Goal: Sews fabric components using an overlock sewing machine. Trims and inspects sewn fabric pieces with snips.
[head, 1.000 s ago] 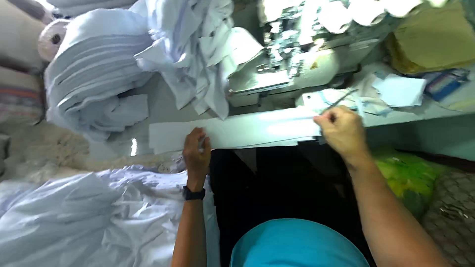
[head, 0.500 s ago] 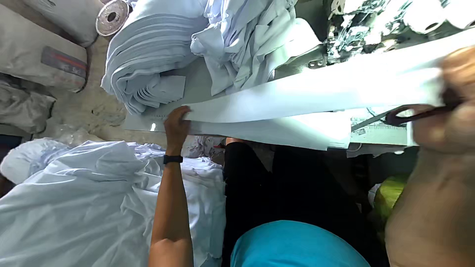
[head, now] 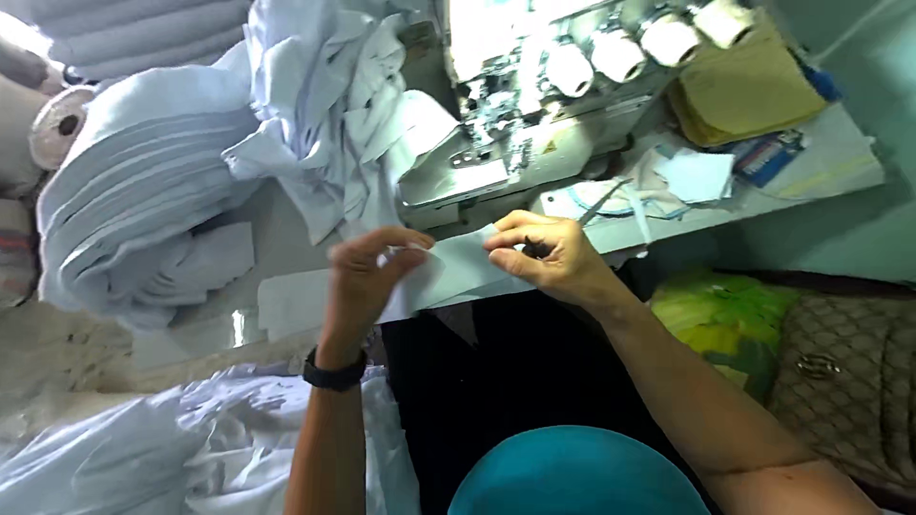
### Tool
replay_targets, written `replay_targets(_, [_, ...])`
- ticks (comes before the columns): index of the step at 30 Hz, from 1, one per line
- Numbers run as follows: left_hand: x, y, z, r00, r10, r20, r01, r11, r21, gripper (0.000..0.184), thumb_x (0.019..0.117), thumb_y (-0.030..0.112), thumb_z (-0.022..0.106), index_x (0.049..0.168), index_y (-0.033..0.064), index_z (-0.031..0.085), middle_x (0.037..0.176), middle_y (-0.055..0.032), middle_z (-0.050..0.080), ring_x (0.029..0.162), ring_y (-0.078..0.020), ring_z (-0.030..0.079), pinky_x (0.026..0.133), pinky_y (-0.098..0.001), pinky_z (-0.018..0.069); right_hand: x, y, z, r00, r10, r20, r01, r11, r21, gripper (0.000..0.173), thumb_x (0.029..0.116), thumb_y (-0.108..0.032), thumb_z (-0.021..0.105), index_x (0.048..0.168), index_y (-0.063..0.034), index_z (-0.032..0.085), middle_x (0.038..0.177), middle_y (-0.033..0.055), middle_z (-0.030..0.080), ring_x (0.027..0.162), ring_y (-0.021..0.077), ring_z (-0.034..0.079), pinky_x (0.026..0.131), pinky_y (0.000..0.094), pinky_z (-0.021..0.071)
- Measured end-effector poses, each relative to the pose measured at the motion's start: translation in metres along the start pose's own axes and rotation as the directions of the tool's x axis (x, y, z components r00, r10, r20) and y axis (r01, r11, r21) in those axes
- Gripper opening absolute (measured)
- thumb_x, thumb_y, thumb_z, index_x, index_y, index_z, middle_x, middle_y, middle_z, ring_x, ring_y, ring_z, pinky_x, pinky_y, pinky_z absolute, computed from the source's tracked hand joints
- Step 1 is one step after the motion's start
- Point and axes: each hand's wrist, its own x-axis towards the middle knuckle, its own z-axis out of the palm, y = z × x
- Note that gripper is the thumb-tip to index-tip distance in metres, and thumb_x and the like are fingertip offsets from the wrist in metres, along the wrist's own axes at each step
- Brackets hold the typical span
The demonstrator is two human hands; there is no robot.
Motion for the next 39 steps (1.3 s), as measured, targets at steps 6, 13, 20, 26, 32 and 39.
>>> replay_targets(6, [0.031,0.002,0.054,0.989,-0.052,0.142,0.055,0.998,-0.020,0.001,0.0867,0.000,0.074,0.087,0.0001,0.074,0.104,-0.0057,0.076,0.101,-0.0078,0.071,0.093,-0.0251,0.0576,-0.002,-0.005,-0.002,0.993,-0.116,-0.024,0.117,0.992,0.040,0.026,0.0861,-0.024,0.082,0.090,0.0004,0.073,0.098,0.0032,0.068,0.077,-0.0037,0.057,0.063,0.0090,0.0467])
replay_targets(13, [0.032,0.015,0.046,0.991,-0.121,-0.060,0.121,0.993,-0.006,0.005,0.0936,0.001,0.069,0.092,0.0033,0.073,0.090,0.0043,0.074,0.082,0.0007,0.070,0.074,-0.0175,0.0589,-0.014,-0.002,-0.004,0.995,-0.070,-0.074,0.076,0.994,0.076,0.009,0.0890,-0.008,0.073,0.085,-0.0005,0.073,0.098,0.0031,0.070,0.072,-0.0053,0.057,0.062,0.0081,0.0477])
replay_targets(20, [0.029,0.000,0.058,0.963,-0.082,-0.256,0.051,0.991,-0.127,0.012,0.0907,0.000,0.071,0.090,0.0122,0.071,0.089,0.0087,0.074,0.083,-0.0005,0.070,0.076,-0.0194,0.0592,-0.014,-0.005,0.006,0.982,0.123,-0.141,-0.057,0.914,0.401,0.006,0.0865,0.000,0.074,0.085,-0.0050,0.074,0.083,-0.0017,0.073,0.063,-0.0017,0.063,0.055,0.0128,0.0519])
replay_targets(26, [0.057,-0.010,0.047,0.975,0.180,-0.132,-0.162,0.977,0.139,0.020,0.0904,-0.003,0.071,0.104,0.0069,0.060,0.093,0.0032,0.068,0.077,0.0011,0.064,0.068,-0.0132,0.0539,0.003,-0.003,0.023,0.944,0.135,-0.300,-0.041,0.954,0.297,0.014,0.0852,0.004,0.074,0.091,-0.0051,0.064,0.076,-0.0009,0.070,0.062,0.0020,0.065,0.056,0.0166,0.0556])
replay_targets(32, [0.085,-0.013,0.046,0.959,0.261,0.113,-0.273,0.741,0.613,0.012,0.0945,0.013,0.071,0.091,0.0014,0.073,0.095,-0.0114,0.066,0.089,-0.0216,0.063,0.079,-0.0344,0.0526,0.007,0.016,0.034,0.895,0.061,-0.443,-0.056,0.998,0.025,0.009,0.0864,0.001,0.071,0.095,-0.0008,0.068,0.079,0.0013,0.068,0.063,0.0013,0.062,0.058,0.0162,0.0540])
replay_targets(39, [0.038,-0.017,0.104,0.969,0.236,-0.074,-0.037,0.434,0.900,0.029,0.1015,0.008,0.052,0.124,0.0008,0.069,0.133,-0.0148,0.067,0.129,-0.0287,0.060,0.110,-0.0432,0.0436,0.011,0.017,0.031,0.885,-0.061,-0.462,-0.009,0.989,-0.147,0.009,0.0844,0.002,0.069,0.094,0.0020,0.071,0.081,0.0048,0.070,0.065,-0.0001,0.060,0.059,0.0127,0.0497])
